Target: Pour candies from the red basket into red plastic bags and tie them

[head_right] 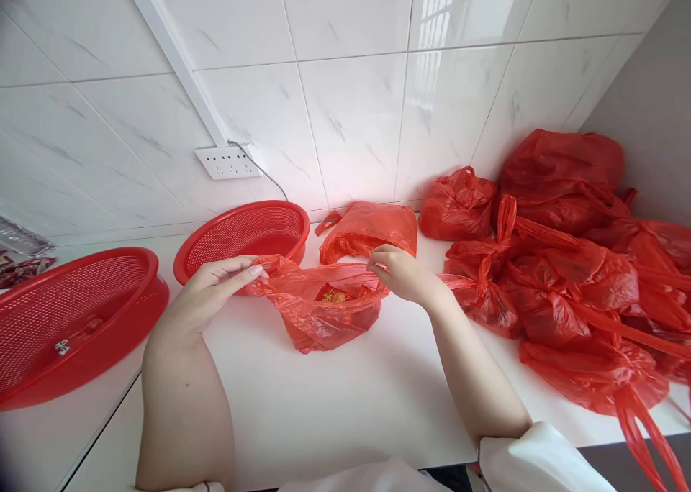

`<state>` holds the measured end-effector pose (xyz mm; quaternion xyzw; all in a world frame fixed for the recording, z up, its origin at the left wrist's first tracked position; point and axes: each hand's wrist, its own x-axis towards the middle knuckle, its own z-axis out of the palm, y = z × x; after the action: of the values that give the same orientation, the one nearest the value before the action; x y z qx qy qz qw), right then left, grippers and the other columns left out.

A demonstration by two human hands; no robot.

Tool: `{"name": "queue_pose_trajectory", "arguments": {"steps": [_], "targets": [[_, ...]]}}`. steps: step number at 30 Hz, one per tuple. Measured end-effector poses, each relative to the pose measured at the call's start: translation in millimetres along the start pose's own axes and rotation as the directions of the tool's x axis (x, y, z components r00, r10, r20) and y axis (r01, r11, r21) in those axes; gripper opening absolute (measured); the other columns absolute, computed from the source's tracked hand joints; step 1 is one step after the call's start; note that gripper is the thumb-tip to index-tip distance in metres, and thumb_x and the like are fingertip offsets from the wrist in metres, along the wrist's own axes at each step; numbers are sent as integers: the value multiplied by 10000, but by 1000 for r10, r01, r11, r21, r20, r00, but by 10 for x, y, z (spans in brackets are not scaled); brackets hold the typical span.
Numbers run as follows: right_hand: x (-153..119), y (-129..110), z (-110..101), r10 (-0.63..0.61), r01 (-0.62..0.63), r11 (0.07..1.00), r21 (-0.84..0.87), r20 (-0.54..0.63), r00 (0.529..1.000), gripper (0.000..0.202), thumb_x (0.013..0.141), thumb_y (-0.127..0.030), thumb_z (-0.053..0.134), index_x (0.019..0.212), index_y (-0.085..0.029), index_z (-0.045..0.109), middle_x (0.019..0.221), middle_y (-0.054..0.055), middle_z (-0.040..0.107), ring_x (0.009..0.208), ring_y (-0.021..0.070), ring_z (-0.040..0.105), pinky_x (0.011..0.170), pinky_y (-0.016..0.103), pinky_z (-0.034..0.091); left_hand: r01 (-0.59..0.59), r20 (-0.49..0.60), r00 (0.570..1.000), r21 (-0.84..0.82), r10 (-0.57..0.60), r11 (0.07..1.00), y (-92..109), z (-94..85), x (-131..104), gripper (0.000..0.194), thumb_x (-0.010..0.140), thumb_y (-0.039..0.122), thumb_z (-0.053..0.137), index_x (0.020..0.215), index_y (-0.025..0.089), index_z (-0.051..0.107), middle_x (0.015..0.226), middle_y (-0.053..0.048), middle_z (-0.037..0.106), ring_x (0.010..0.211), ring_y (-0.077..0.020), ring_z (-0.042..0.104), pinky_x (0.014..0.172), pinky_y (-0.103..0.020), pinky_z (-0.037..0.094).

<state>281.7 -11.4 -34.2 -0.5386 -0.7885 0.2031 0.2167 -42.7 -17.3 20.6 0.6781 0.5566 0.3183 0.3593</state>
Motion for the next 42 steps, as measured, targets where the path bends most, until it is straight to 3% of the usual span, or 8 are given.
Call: {"name": "queue_pose_trajectory", "arguments": {"steps": [8,11,14,23,27,31,36,42], "targets": [[91,121,82,329,-316,944,-93,228,916,494,833,-149,565,1316,-179,470,912,69,677,763,193,623,645,282,462,-84,13,996,-207,88,975,16,48,13,304,812,457,684,1034,266,765,1247,-64,677,1187,-321,587,996,-437,475],[71,11,-25,98,-67,940,334,-79,992,320,834,-202,588,1150,-224,540,812,-6,628,685,133,579,634,250,466,-254,-176,964,-395,198,883,-10,60,42,225,811,397,698,967,257,778,1237,-68,682,1240,-324,556,1043,-470,444],[97,-122,-95,103,192,757,625,-404,909,246,815,-300,654,1025,-209,566,834,3,599,745,133,588,684,265,500,-366,-247,930,-556,272,746,-34,65,75,193,833,364,677,988,290,764,1222,-49,690,1219,-311,579,1033,-495,450],[240,-291,-68,122,423,699,577,-679,724,208,827,-363,672,943,-244,546,970,41,610,940,174,612,850,327,531,-269,-170,963,-642,209,718,1,207,128,374,837,343,682,1200,283,619,1191,-71,682,1155,-306,620,952,-479,511],[192,-365,-83,33,339,791,509,-589,808,259,847,-407,663,1023,-249,558,1107,55,614,1071,196,602,940,360,507,-243,-109,968,-634,227,734,20,288,145,403,849,328,673,1241,310,581,1121,-42,694,1105,-278,647,948,-454,512],[123,-293,-72,179,-149,970,195,-148,973,524,874,-510,584,1319,-255,480,1343,119,540,1199,291,550,921,430,492,-241,-140,971,-603,196,760,33,272,139,441,840,348,679,1264,302,566,1128,-54,687,1058,-278,666,908,-445,532],[66,-162,-92,362,-362,930,-63,321,875,709,795,-304,653,1436,-232,357,943,80,694,729,219,672,584,293,481,-270,-210,961,-587,179,764,38,222,127,456,835,335,682,1273,288,563,1157,-67,679,1042,-263,666,925,-451,528],[44,-230,-148,22,10,954,299,-102,995,311,862,-235,577,1173,-236,559,846,13,662,768,167,636,676,294,521,-288,-242,954,-577,177,764,49,221,120,480,829,340,680,1288,293,548,1097,-60,678,969,-240,672,891,-429,535]]}}
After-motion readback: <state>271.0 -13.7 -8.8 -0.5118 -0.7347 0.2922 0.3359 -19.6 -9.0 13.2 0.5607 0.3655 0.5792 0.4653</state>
